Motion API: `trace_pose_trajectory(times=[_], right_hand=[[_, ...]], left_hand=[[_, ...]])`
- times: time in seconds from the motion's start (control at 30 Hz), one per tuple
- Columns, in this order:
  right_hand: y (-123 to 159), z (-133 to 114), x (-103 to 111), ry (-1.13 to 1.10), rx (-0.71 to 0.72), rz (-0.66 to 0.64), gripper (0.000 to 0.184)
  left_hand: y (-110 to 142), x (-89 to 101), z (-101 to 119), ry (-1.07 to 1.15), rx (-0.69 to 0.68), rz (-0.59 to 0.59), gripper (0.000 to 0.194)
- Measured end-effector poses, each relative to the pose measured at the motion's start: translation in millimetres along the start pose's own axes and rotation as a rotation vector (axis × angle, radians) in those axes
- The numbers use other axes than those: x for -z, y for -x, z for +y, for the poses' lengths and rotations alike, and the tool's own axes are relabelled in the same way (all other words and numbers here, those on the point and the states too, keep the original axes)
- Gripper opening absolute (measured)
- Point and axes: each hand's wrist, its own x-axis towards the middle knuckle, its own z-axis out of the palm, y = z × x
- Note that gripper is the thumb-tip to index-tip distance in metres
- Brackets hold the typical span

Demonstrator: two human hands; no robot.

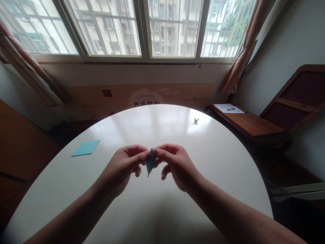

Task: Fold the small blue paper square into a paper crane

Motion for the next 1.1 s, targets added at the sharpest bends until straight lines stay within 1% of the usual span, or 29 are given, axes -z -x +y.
trace_pose_trajectory(times=[0.23, 0.57, 0.77, 0.83, 0.97, 1.1], right_hand=[[-0.8, 1.6, -0.6, 0.014, 0.014, 0.029, 0.026], [0.8, 4.5, -2.3, 0.045, 0.088, 0.074, 0.024], [3.2, 6.1, -4.7, 0.112, 0.158, 0.128, 0.022], [3.7, 7.1, -4.2, 0.136, 0.175, 0.146, 0.021], [4.2, 7.7, -2.9, 0.205, 0.210, 0.174, 0.021], [4.8, 5.7, -3.2, 0.273, 0.227, 0.178, 0.021]], left_hand=[[1.0, -1.6, 0.5, -0.018, -0.002, -0.003, 0.018], [2.1, -3.9, 0.9, -0.038, -0.025, 0.007, 0.017], [4.2, -5.7, -0.1, -0.075, -0.033, 0.009, 0.018], [4.4, -6.6, 0.1, -0.081, -0.030, -0.002, 0.021], [3.5, -6.6, -0.5, -0.128, -0.007, -0.063, 0.027], [2.2, -4.9, -2.3, -0.189, 0.013, -0.092, 0.023]])
